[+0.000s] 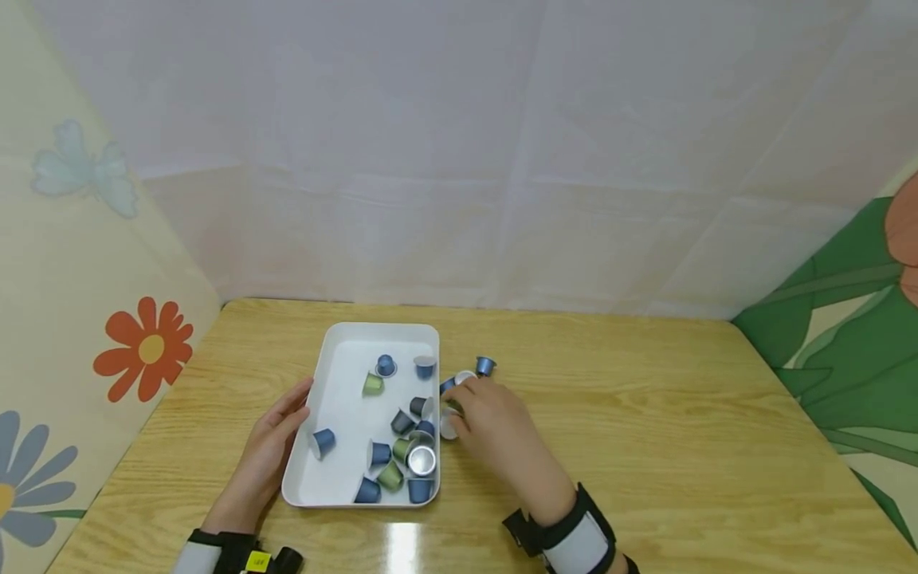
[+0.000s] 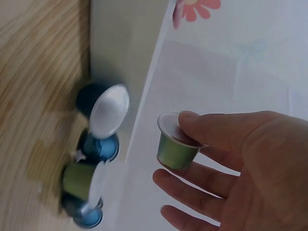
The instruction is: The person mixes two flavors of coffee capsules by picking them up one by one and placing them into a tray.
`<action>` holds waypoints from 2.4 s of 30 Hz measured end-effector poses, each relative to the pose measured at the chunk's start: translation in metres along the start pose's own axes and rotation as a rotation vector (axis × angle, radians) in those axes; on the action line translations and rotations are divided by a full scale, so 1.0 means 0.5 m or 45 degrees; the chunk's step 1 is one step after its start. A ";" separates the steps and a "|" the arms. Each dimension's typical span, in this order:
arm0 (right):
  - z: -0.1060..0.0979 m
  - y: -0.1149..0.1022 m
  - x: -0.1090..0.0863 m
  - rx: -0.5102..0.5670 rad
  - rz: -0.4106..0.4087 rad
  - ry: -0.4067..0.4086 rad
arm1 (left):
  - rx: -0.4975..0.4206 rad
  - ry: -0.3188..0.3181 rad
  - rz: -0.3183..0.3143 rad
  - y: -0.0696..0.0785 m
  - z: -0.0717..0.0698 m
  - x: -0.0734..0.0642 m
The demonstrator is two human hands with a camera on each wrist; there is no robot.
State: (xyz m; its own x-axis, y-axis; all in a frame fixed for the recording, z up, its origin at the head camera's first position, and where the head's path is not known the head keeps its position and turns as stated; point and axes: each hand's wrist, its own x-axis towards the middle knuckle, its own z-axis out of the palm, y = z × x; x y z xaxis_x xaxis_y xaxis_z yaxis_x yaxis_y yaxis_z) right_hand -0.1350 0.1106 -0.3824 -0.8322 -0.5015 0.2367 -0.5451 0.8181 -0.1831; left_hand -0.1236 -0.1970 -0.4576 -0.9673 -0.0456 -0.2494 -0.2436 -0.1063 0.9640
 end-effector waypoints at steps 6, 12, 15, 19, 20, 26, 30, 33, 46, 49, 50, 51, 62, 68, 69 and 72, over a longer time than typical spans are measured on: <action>0.002 -0.040 0.003 -0.050 -0.126 -0.002 | 0.006 -0.004 0.007 -0.001 -0.001 0.000; 0.004 -0.079 0.006 -0.053 -0.184 -0.076 | -0.002 -0.008 0.026 -0.002 0.002 0.000; 0.005 -0.097 0.006 -0.070 -0.202 -0.113 | 0.001 -0.009 0.032 -0.002 0.002 0.000; 0.009 -0.120 0.003 -0.123 -0.238 -0.160 | 0.005 -0.014 0.045 -0.001 0.001 -0.001; 0.010 -0.125 0.002 -0.124 -0.245 -0.173 | 0.008 -0.018 0.051 -0.001 0.001 -0.001; 0.022 -0.146 0.002 -0.090 -0.296 -0.191 | -0.008 -0.037 0.077 -0.003 -0.001 -0.001; 0.032 -0.153 0.003 -0.121 -0.317 -0.167 | -0.011 -0.041 0.079 -0.003 0.000 -0.002; 0.037 -0.156 0.004 -0.147 -0.325 -0.161 | -0.003 -0.039 0.066 -0.002 0.001 -0.002; 0.046 -0.162 -0.002 -0.186 -0.348 -0.132 | -0.003 -0.017 0.023 0.002 0.002 -0.001; 0.042 -0.163 -0.002 -0.193 -0.344 -0.148 | -0.008 -0.018 0.029 0.001 0.001 -0.001; 0.040 -0.163 -0.002 -0.195 -0.340 -0.154 | -0.009 -0.019 0.032 0.000 0.001 -0.002; 0.038 -0.163 -0.001 -0.196 -0.337 -0.160 | -0.010 -0.022 0.039 -0.001 0.001 -0.002; 0.019 -0.149 0.005 -0.111 -0.264 -0.187 | 0.001 -0.020 0.047 0.001 0.000 -0.001; 0.005 -0.137 0.009 -0.088 -0.209 -0.189 | 0.013 -0.034 0.055 0.001 0.000 0.003; 0.002 -0.134 0.010 -0.082 -0.198 -0.194 | 0.016 -0.036 0.056 0.001 0.000 0.004; -0.006 -0.123 0.011 -0.042 -0.165 -0.204 | 0.028 -0.037 0.061 -0.001 0.001 0.007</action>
State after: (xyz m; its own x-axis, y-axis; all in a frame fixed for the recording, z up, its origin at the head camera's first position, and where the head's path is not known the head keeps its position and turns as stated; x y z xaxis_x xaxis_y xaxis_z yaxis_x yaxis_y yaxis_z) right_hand -0.1057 0.0586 -0.3669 -0.7625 -0.6390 0.1013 -0.6470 0.7515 -0.1290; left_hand -0.1268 -0.1967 -0.4587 -0.9795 -0.0209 -0.2006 -0.1982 -0.0831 0.9766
